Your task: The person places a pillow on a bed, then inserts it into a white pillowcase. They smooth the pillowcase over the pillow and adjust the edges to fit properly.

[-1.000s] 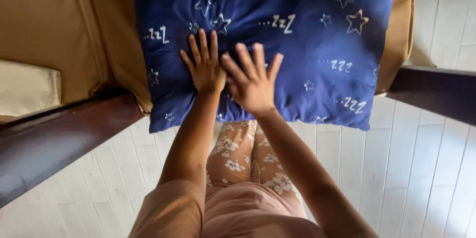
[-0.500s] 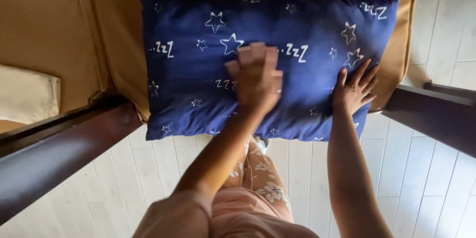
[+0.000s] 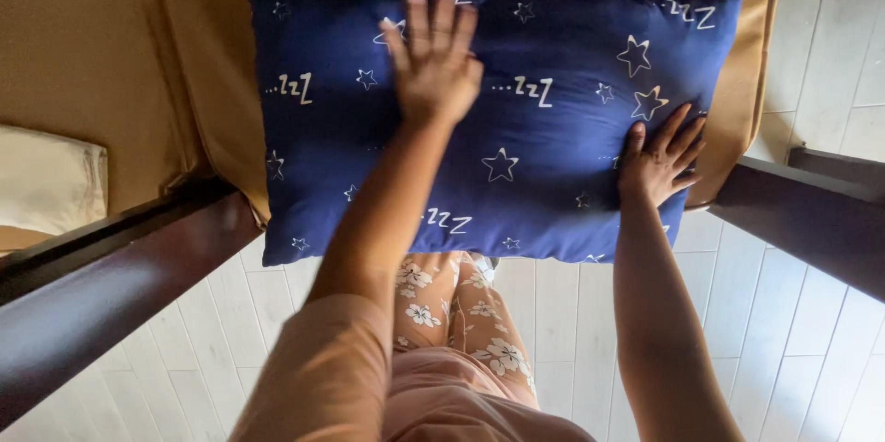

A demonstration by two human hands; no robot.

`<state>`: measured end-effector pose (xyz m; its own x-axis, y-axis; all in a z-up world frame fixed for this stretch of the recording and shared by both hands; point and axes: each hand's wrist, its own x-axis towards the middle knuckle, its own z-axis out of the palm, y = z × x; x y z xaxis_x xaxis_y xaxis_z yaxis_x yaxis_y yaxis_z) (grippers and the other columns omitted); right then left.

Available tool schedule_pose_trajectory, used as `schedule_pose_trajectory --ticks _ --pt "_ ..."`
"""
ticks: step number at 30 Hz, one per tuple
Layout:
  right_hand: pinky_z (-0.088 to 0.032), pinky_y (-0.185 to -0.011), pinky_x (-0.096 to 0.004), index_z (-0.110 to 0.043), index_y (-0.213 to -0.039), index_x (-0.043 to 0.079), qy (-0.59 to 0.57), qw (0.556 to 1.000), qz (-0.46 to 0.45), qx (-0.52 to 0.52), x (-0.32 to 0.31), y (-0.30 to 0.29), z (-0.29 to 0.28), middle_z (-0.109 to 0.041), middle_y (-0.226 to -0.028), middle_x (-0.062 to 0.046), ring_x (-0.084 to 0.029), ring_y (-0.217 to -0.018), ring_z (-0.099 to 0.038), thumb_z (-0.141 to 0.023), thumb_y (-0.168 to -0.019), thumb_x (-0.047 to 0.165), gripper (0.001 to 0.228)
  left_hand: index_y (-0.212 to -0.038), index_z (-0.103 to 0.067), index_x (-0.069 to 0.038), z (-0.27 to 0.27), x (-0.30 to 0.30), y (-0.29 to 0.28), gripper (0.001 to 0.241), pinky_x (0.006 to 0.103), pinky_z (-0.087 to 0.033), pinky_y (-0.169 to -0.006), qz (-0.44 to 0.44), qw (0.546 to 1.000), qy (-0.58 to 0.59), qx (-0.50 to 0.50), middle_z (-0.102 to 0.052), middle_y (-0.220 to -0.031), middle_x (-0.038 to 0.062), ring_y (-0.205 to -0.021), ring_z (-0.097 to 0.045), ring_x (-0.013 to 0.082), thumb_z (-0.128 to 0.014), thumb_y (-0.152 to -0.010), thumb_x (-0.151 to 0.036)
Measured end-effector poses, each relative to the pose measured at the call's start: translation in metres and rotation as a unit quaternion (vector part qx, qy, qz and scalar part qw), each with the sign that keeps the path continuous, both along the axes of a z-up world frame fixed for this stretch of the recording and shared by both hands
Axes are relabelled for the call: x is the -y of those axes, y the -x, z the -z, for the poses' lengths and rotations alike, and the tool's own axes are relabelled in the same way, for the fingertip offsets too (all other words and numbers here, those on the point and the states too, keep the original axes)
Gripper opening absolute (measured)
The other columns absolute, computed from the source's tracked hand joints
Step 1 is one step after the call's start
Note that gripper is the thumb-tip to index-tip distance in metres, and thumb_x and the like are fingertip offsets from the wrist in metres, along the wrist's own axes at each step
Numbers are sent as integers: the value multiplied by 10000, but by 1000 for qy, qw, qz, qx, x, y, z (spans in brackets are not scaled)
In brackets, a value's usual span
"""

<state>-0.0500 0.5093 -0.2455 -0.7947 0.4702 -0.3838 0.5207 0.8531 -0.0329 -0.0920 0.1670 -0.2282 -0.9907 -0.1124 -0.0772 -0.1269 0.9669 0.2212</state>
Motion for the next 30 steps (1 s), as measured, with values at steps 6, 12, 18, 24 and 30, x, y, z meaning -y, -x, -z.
schedule_pose_trajectory --ticks 6,12,18,24,30 --pt "-136 -1198 -751 6 -1684 340 -27 1000 -8 4 -8 6 22 -1 -1769 -33 -338 -1620 -63 -400 -1074 674 805 -1617 -359 -199 -13 -19 8 661 743 -39 -1227 -139 989 44 29 -182 -1718 87 -1585 -58 437 -531 -1005 -380" --pt "-202 -1177 -766 10 -1695 341 -38 999 -13 15 -17 5 33 12 -1777 -39 -354 -1626 -74 -435 -1076 653 823 -1575 -372 -288 -19 -176 2 704 772 -136 -1269 -23 973 -163 -163 -170 -1714 116 -1610 -129 435 -653 -959 -481" --pt "-168 -1181 -763 26 -1692 325 -2 1000 -10 12 0 7 7 62 -1769 -67 -387 -1616 -33 -407 -1095 655 808 -1536 -469 -280 -6 -114 12 756 735 -148 -1245 130 978 -135 -88 -302 -1662 74 -1562 -166 386 -653 -900 -643" --pt "-100 -1190 -783 27 -1682 360 7 1000 -1 26 5 7 -1 68 -1773 -29 -358 -1634 -11 -373 -1080 675 789 -1580 -446 -210 -1 54 -10 629 720 -20 -1193 -28 998 19 -55 -327 -1657 115 -1546 -130 403 -404 -1083 -594" --pt "-61 -1186 -781 16 -1666 381 29 999 -1 19 -4 10 2 38 -1759 -26 -359 -1613 -36 -398 -1070 658 777 -1620 -317 -298 2 193 -66 642 674 10 -1209 -250 963 -1 98 -226 -1697 91 -1555 -125 413 -288 -1051 -594"
